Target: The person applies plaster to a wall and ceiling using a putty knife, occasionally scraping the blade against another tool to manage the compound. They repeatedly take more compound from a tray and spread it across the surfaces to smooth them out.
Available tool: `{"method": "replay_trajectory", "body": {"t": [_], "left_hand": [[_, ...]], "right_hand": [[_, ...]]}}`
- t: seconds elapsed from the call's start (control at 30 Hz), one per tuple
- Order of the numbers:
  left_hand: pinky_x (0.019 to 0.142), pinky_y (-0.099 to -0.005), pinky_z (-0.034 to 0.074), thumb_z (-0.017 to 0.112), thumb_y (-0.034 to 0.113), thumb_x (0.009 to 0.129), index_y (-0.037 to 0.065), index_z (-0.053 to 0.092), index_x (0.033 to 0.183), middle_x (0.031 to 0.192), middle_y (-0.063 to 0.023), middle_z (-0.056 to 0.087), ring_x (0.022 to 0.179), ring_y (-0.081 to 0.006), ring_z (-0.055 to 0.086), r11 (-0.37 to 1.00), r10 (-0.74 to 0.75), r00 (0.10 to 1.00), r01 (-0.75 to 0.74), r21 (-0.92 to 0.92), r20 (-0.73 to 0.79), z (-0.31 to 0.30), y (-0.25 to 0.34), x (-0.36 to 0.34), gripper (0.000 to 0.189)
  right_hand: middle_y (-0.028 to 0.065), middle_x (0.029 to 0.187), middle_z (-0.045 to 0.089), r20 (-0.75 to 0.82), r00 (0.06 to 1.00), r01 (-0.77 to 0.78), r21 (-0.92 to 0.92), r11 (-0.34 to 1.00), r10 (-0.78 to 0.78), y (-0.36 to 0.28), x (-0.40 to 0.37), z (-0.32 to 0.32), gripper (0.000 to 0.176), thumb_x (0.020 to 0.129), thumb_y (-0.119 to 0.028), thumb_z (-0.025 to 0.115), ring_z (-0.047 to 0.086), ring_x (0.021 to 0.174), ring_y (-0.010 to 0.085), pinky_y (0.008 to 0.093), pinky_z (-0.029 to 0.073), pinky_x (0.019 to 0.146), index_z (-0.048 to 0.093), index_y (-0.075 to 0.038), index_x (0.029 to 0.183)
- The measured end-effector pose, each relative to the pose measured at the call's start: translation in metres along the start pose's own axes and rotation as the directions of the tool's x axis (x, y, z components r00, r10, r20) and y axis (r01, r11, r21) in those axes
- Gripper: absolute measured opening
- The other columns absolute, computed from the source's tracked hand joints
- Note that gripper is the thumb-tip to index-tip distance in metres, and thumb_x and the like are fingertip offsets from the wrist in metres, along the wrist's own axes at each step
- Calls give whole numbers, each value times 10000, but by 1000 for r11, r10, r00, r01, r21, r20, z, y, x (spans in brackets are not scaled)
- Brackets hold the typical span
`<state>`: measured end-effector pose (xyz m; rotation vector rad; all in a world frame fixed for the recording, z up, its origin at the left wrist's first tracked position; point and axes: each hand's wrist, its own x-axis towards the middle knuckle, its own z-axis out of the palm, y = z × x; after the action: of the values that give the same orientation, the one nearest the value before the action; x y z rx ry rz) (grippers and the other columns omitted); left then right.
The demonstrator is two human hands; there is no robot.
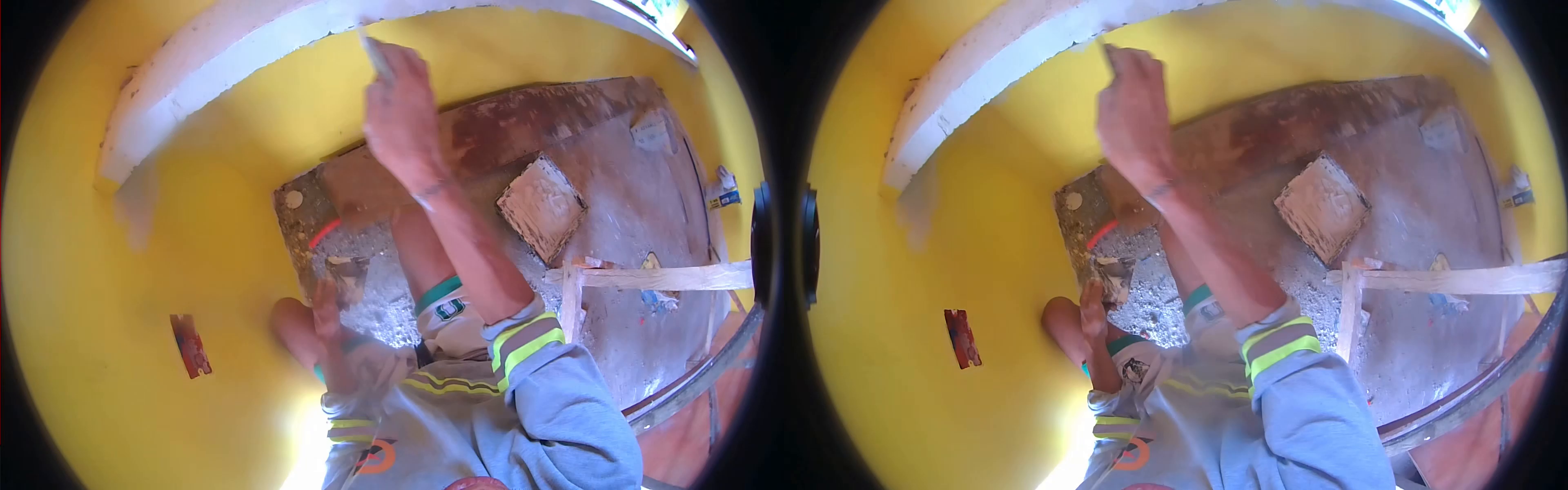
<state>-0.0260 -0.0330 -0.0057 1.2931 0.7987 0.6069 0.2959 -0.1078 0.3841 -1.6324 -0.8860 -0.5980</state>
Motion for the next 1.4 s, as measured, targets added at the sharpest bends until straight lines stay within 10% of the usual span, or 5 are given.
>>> {"method": "replay_trajectory", "body": {"t": [0.27,0.43,0.7,1.07,1.4], "left_hand": [[795,-257,539,384,31,984,160,147,1568,1614,-161,138,1233,-204,524,437,30,911,358,-825,411,-39,-69,9,643],[629,-265,509,531,296,984,-41,472,1371,1205,-118,579,873,-162,606,979,13,996,5,202,-87,41,60,-24,517],[611,-272,487,511,281,984,-18,494,1307,1158,-93,546,868,-156,599,985,-150,985,143,-93,-83,22,35,-16,441],[765,-298,544,438,123,990,38,440,1384,1406,-139,423,1021,-235,592,994,0,996,10,108,-89,2,13,-15,404],[813,-409,545,651,-35,812,-45,595,1225,1299,-248,561,1126,-363,599,261,477,829,-450,854,291,-4,58,-22,417]], "right_hand": [[233,973,612,-264,949,120,-200,972,-171,9,39,-21,263,872,-36,560,584,894,403,447,474,833,587,72,1111],[242,1131,560,34,999,23,105,994,-27,-3,-1,8,361,835,5,500,503,1084,393,447,422,956,570,40,1187],[66,1144,629,201,653,-239,970,-53,730,50,-3,-17,305,901,49,527,620,1014,196,329,507,921,577,-23,1193],[92,1143,599,-18,703,22,1000,3,711,18,7,36,360,947,56,477,571,982,181,334,464,900,466,-15,1300],[48,1077,614,63,736,-100,995,16,674,-6,-10,65,438,880,104,512,574,916,139,263,501,740,501,-77,1279]]}}
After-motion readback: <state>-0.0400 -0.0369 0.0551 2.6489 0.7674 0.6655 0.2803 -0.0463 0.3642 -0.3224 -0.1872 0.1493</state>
